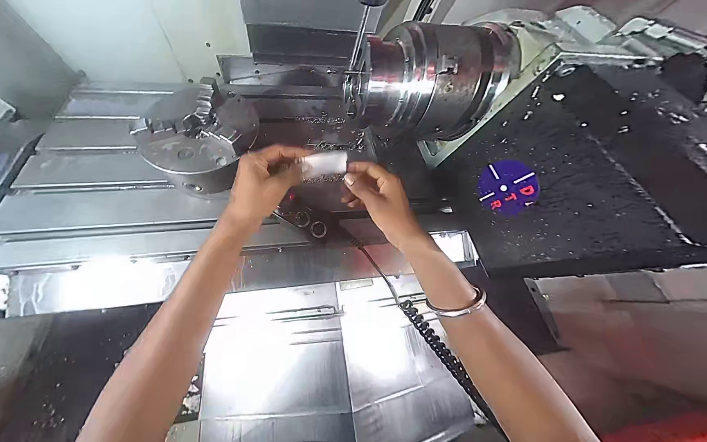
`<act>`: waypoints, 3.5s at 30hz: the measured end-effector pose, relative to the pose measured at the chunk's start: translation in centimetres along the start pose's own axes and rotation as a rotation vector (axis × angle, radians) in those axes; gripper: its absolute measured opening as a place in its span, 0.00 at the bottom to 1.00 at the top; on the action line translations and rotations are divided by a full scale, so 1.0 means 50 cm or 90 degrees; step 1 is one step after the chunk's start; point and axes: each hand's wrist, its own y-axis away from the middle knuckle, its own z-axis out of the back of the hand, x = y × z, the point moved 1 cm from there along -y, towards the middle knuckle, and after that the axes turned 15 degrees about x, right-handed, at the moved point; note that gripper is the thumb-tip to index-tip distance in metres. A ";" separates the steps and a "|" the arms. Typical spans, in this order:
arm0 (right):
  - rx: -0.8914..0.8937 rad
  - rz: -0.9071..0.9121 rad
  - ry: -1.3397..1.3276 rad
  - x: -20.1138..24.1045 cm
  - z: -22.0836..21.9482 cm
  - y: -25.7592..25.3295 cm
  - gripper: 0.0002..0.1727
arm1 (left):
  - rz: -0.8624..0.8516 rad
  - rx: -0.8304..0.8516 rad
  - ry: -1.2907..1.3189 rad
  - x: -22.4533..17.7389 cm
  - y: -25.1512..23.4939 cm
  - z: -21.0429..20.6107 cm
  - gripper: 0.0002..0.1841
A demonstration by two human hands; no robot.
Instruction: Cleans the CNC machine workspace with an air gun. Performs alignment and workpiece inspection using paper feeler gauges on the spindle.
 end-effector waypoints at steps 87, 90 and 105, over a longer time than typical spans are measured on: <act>0.167 -0.219 0.574 -0.064 -0.182 -0.104 0.34 | -0.046 -0.070 0.016 0.043 -0.406 -0.008 0.08; 0.157 -0.220 0.575 -0.062 -0.185 -0.105 0.35 | -0.036 -0.082 0.019 0.045 -0.403 -0.010 0.07; 0.160 -0.213 0.573 -0.063 -0.194 -0.105 0.32 | -0.071 -0.065 0.049 0.045 -0.405 -0.010 0.11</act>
